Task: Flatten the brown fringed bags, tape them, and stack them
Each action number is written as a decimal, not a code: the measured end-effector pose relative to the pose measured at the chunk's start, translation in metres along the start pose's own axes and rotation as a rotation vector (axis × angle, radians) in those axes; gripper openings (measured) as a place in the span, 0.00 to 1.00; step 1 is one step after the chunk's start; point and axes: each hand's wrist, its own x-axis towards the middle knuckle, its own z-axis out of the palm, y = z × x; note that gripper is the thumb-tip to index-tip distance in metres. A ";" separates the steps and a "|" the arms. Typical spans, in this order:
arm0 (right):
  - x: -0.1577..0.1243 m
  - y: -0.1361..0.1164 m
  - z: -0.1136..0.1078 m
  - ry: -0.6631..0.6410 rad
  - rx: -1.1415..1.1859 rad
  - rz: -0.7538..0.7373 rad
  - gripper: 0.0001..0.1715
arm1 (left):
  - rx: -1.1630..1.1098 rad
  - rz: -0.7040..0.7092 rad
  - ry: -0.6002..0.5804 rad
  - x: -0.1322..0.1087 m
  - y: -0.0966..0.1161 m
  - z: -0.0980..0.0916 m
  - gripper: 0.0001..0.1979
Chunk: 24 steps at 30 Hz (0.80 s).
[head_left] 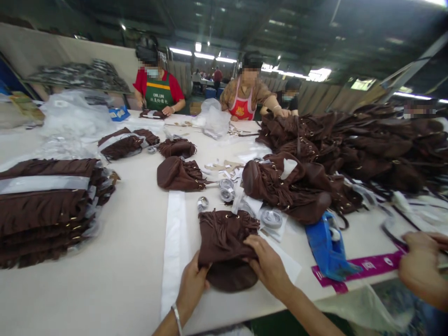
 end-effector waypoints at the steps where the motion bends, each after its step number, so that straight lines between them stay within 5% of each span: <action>1: -0.006 0.004 0.001 0.004 0.093 0.102 0.24 | -0.001 0.004 0.000 0.001 -0.003 -0.003 0.23; 4: -0.018 0.009 -0.002 -0.094 0.330 0.312 0.29 | -0.006 -0.023 0.045 0.000 -0.003 -0.006 0.23; 7: -0.023 0.003 -0.001 -0.182 0.469 0.369 0.27 | -0.071 -0.068 0.117 -0.003 0.006 -0.001 0.23; 11: -0.024 -0.005 0.004 -0.136 0.470 0.426 0.13 | -0.243 -0.217 0.057 -0.010 0.021 0.010 0.27; 15: -0.025 -0.003 0.004 -0.044 0.301 0.308 0.05 | -0.323 -0.315 0.011 -0.012 0.022 0.017 0.33; 24: -0.042 0.025 0.038 -0.089 -0.194 0.065 0.13 | -0.298 -0.388 0.044 -0.002 0.001 0.022 0.18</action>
